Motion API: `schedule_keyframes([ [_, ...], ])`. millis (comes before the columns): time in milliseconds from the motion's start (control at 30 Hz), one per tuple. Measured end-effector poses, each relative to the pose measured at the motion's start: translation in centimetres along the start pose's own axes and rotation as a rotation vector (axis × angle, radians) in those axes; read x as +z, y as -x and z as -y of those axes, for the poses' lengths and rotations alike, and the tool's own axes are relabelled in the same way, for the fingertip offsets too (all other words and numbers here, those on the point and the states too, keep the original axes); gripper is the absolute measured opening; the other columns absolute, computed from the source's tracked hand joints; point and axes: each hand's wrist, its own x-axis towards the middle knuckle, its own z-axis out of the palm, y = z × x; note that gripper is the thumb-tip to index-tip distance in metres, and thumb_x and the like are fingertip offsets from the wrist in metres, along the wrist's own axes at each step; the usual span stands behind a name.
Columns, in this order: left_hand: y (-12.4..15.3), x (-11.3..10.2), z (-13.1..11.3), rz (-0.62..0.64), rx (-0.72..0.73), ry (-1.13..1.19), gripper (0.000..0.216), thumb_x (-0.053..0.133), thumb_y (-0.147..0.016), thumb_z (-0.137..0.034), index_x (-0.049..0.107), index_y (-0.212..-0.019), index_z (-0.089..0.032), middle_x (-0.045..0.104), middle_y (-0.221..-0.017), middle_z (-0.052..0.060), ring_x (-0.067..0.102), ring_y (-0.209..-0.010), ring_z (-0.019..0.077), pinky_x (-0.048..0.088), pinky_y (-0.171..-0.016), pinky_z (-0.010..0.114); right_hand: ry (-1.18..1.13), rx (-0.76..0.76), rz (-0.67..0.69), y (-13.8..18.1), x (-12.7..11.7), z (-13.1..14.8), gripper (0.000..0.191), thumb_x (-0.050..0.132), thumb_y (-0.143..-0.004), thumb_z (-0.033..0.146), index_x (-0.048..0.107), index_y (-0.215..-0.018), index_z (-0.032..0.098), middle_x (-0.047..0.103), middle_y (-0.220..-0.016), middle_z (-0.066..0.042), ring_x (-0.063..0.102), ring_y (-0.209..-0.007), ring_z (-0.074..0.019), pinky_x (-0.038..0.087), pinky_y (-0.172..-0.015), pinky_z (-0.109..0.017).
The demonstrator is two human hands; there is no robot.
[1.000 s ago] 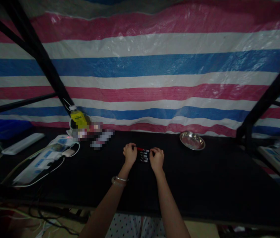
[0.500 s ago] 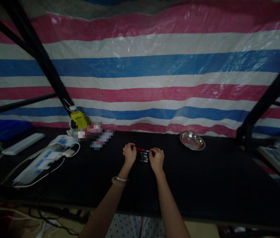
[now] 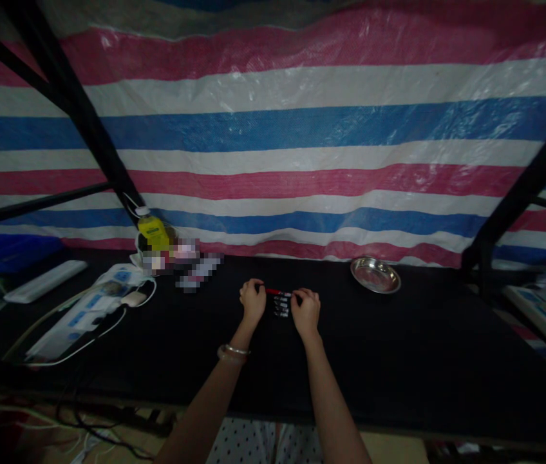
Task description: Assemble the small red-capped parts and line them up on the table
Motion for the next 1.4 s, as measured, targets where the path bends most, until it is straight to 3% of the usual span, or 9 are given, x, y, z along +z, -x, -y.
schedule_keyframes([
  [433, -0.1, 0.0, 0.0, -0.019, -0.014, 0.019, 0.017, 0.046, -0.081, -0.014, 0.059, -0.090, -0.020, 0.058, -0.104, 0.008, 0.051, -0.103, 0.0233, 0.037, -0.087, 0.035, -0.103, -0.046, -0.001, 0.2, -0.6, 0.9, 0.017, 0.059, -0.074, 0.033, 0.069, -0.079, 0.021, 0.064, -0.088, -0.007, 0.054, -0.088, -0.0211, 0.038, -0.080, -0.033],
  [633, -0.2, 0.1, 0.2, -0.032, -0.007, 0.055, 0.016, 0.046, -0.081, -0.013, 0.058, -0.090, -0.019, 0.058, -0.103, 0.008, 0.051, -0.103, 0.0229, 0.037, -0.088, 0.035, -0.102, -0.115, 0.074, 0.4, -0.9, 1.6, 0.013, 0.068, -0.069, 0.034, 0.070, -0.076, 0.023, 0.059, -0.082, -0.004, 0.050, -0.085, -0.0203, 0.039, -0.077, -0.032],
  [867, -1.0, 1.1, 1.3, -0.161, 0.020, 0.216, 0.014, 0.048, -0.076, -0.009, 0.058, -0.079, -0.019, 0.059, -0.087, 0.006, 0.055, -0.092, 0.0218, 0.039, -0.086, 0.036, -0.067, -0.190, 0.180, 0.6, -1.1, 2.1, 0.015, 0.076, -0.061, 0.034, 0.070, -0.071, 0.024, 0.053, -0.079, -0.003, 0.046, -0.081, -0.0191, 0.039, -0.074, -0.031],
  [1400, -2.3, 2.4, 3.1, -0.277, 0.064, 0.421, 0.015, 0.045, -0.072, -0.008, 0.056, -0.072, -0.019, 0.058, -0.074, 0.001, 0.056, -0.073, 0.0169, 0.044, -0.075, 0.032, -0.132, -0.228, 0.295, 1.0, -1.3, 2.2, 0.025, 0.080, -0.055, 0.039, 0.070, -0.073, 0.024, 0.050, -0.083, -0.003, 0.045, -0.083, -0.0196, 0.038, -0.074, -0.031],
])
